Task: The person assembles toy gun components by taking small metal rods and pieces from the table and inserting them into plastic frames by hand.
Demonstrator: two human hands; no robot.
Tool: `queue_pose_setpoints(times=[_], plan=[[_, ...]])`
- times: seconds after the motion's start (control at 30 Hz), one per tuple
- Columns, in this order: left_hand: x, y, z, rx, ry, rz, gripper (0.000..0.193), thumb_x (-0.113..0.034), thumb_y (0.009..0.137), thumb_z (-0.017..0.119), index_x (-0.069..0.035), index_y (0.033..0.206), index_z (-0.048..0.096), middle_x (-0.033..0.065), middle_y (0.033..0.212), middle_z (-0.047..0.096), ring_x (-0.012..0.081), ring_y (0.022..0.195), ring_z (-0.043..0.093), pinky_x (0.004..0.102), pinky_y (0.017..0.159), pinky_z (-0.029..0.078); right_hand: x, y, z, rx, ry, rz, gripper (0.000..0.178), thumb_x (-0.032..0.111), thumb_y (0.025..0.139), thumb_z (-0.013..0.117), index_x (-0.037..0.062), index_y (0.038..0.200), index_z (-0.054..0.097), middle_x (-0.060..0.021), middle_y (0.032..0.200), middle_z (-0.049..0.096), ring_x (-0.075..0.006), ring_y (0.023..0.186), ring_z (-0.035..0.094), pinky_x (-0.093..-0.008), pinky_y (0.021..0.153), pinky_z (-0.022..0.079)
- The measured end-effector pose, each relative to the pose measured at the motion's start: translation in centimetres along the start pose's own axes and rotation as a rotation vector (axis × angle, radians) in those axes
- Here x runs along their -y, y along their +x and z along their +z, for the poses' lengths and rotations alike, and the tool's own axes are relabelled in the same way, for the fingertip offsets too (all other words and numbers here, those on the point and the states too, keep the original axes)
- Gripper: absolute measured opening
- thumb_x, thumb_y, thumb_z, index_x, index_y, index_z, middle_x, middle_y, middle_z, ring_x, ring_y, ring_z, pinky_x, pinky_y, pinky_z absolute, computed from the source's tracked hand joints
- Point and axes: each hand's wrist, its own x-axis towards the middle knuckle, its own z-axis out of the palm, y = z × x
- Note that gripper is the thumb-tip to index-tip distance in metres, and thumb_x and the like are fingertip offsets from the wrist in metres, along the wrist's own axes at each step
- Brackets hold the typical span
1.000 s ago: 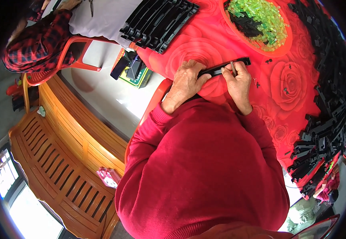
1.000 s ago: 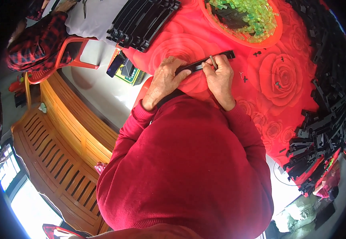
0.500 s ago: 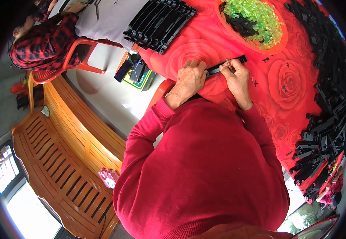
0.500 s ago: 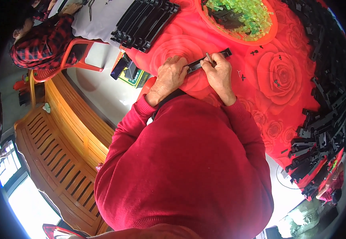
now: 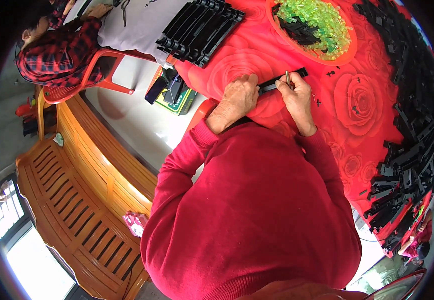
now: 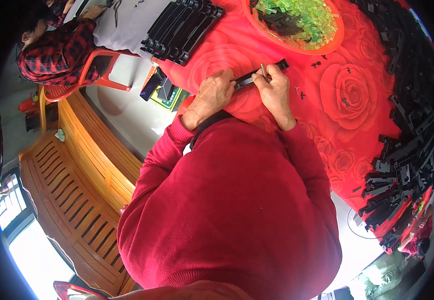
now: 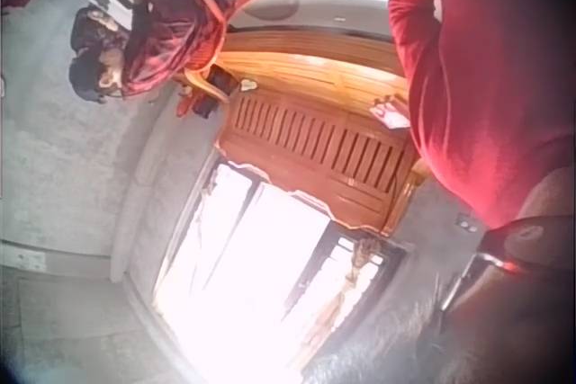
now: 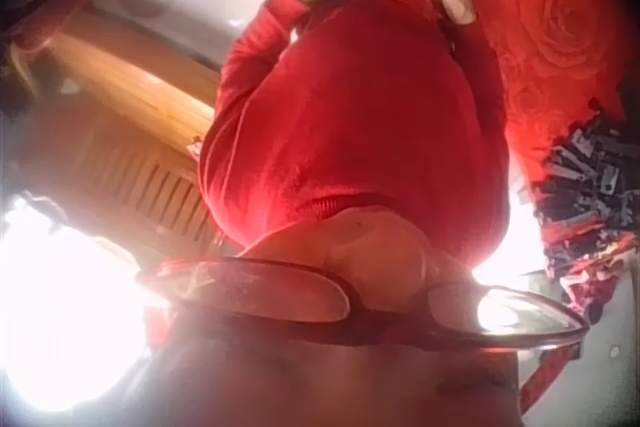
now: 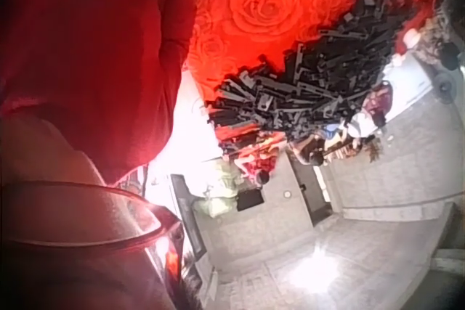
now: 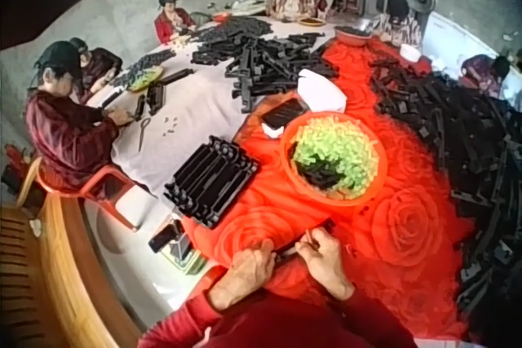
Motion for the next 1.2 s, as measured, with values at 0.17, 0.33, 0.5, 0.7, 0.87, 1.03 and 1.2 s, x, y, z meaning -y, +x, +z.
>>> queue_pose_setpoints(times=[0.17,0.33,0.5,0.7,0.87,1.03,1.2], plan=[[0.1,-0.2,0.3,-0.003,-0.066,-0.012,0.016,-0.008,0.082,0.057,0.002,0.092,0.051,0.0249,0.086,0.058,0.0435,0.080,0.058,0.0490,0.069,0.047,-0.1,-0.3,0.3,-0.022,-0.100,-0.115,0.013,0.000,0.075,0.065,0.0005,0.072,0.052,-0.0056,0.068,0.052,-0.0130,0.058,0.048,-0.0299,0.054,0.039],[0.7,0.1,0.7,0.022,-0.112,0.001,0.023,-0.006,0.079,0.058,0.003,0.100,0.056,0.0251,0.093,0.059,0.0413,0.087,0.060,0.0458,0.076,0.049,0.1,-0.7,0.6,-0.106,-0.234,-0.235,0.014,0.000,0.074,0.064,0.0010,0.073,0.050,-0.0102,0.071,0.052,-0.0212,0.059,0.051,-0.0351,0.055,0.041],[0.9,1.2,0.3,0.118,-0.211,-0.024,0.022,-0.013,0.078,0.064,0.003,0.093,0.060,0.0230,0.087,0.063,0.0407,0.083,0.061,0.0456,0.072,0.048,-0.2,-0.8,0.4,-0.124,-0.235,-0.241,0.014,0.000,0.075,0.064,0.0009,0.074,0.050,-0.0101,0.072,0.052,-0.0210,0.060,0.051,-0.0356,0.056,0.041],[0.6,1.3,0.3,0.195,-0.329,-0.144,0.023,-0.017,0.078,0.069,0.003,0.086,0.060,0.0163,0.072,0.064,0.0308,0.072,0.064,0.0405,0.063,0.049,1.6,-0.7,-0.7,-0.041,-0.239,-0.241,0.015,0.001,0.076,0.064,0.0010,0.075,0.049,-0.0102,0.073,0.052,-0.0214,0.060,0.052,-0.0359,0.056,0.042],[-1.2,0.6,0.6,0.267,-0.843,-0.428,0.015,-0.014,0.089,0.061,0.000,0.090,0.057,0.0054,0.070,0.064,0.0098,0.059,0.060,0.0245,0.052,0.048,3.8,-0.4,-1.4,0.001,-0.319,-0.358,0.014,0.001,0.077,0.063,0.0008,0.076,0.049,-0.0103,0.073,0.052,-0.0223,0.061,0.053,-0.0366,0.057,0.043],[-1.7,-0.1,1.9,0.188,-0.887,-0.459,0.013,-0.012,0.090,0.061,0.000,0.091,0.055,0.0043,0.069,0.063,0.0082,0.056,0.059,0.0215,0.049,0.048,4.2,-0.5,-1.6,0.014,-0.452,-0.411,0.016,0.001,0.079,0.065,-0.0008,0.078,0.050,-0.0066,0.075,0.050,-0.0157,0.062,0.049,-0.0297,0.056,0.041],[-1.4,-0.6,3.2,0.100,-0.854,-0.408,0.014,-0.010,0.089,0.062,0.001,0.091,0.055,0.0044,0.068,0.062,0.0073,0.057,0.057,0.0217,0.049,0.048,4.9,-0.8,-1.9,0.080,-0.503,-0.429,0.015,0.002,0.077,0.066,-0.0007,0.079,0.051,-0.0103,0.078,0.051,-0.0233,0.064,0.053,-0.0356,0.057,0.043]])
